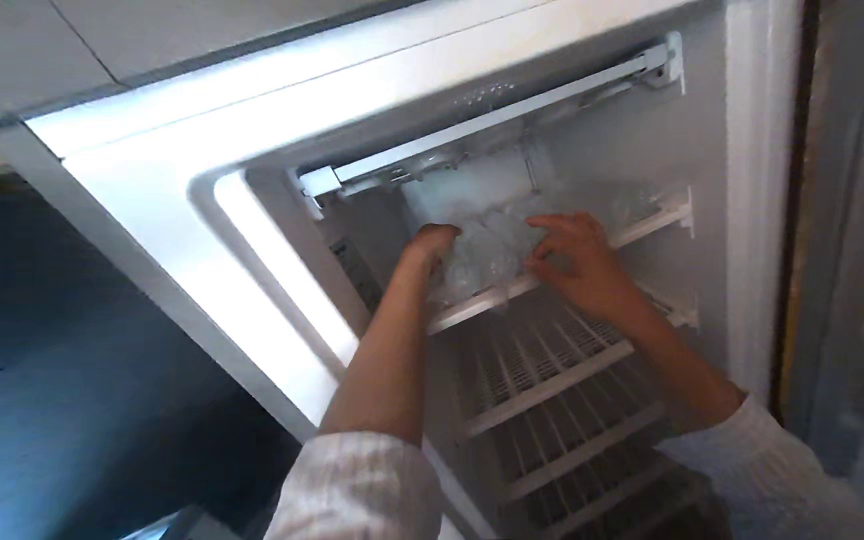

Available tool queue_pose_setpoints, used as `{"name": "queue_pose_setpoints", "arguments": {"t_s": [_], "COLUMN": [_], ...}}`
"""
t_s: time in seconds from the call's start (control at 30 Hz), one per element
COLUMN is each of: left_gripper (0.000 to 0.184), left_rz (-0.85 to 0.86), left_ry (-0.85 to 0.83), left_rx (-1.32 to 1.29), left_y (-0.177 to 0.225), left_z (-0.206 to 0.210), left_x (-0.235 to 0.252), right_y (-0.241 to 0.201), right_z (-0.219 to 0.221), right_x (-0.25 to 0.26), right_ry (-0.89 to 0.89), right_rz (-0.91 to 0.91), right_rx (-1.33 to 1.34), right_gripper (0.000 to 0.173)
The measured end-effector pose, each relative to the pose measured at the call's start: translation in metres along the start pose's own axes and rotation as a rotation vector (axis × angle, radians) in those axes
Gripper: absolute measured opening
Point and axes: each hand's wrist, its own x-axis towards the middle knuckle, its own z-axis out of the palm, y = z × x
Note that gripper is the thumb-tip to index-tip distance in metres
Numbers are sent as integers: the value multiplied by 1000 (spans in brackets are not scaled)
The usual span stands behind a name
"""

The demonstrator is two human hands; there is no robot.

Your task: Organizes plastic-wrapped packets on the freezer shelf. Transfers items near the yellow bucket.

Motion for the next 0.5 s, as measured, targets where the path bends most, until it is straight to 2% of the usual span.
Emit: {"name": "queue_pose_setpoints", "arguments": {"t_s": [0.07, 0.13, 0.23, 0.33, 0.5], "left_gripper": [46, 47, 46, 46, 41], "left_rz": [-22, -11, 30, 37, 27], "left_ry": [3, -33, -40, -60, -39], "left_rx": [85, 208, 288, 318, 281], "left_y": [3, 6, 1, 6, 8], "left_z": [-1, 1, 6, 9, 13], "left_x": [-2, -9, -1, 6, 10], "right_y": [13, 34, 62, 75, 57], "right_z": [-22, -47, -71, -69, -70], "right_x": [3, 13, 25, 24, 12], "right_ry": [193, 276, 142, -2, 64], "right_rz": [17, 104, 295, 323, 317], "right_rx": [31, -30, -162, -264, -243], "right_gripper": [27, 30, 36, 33, 29]}}
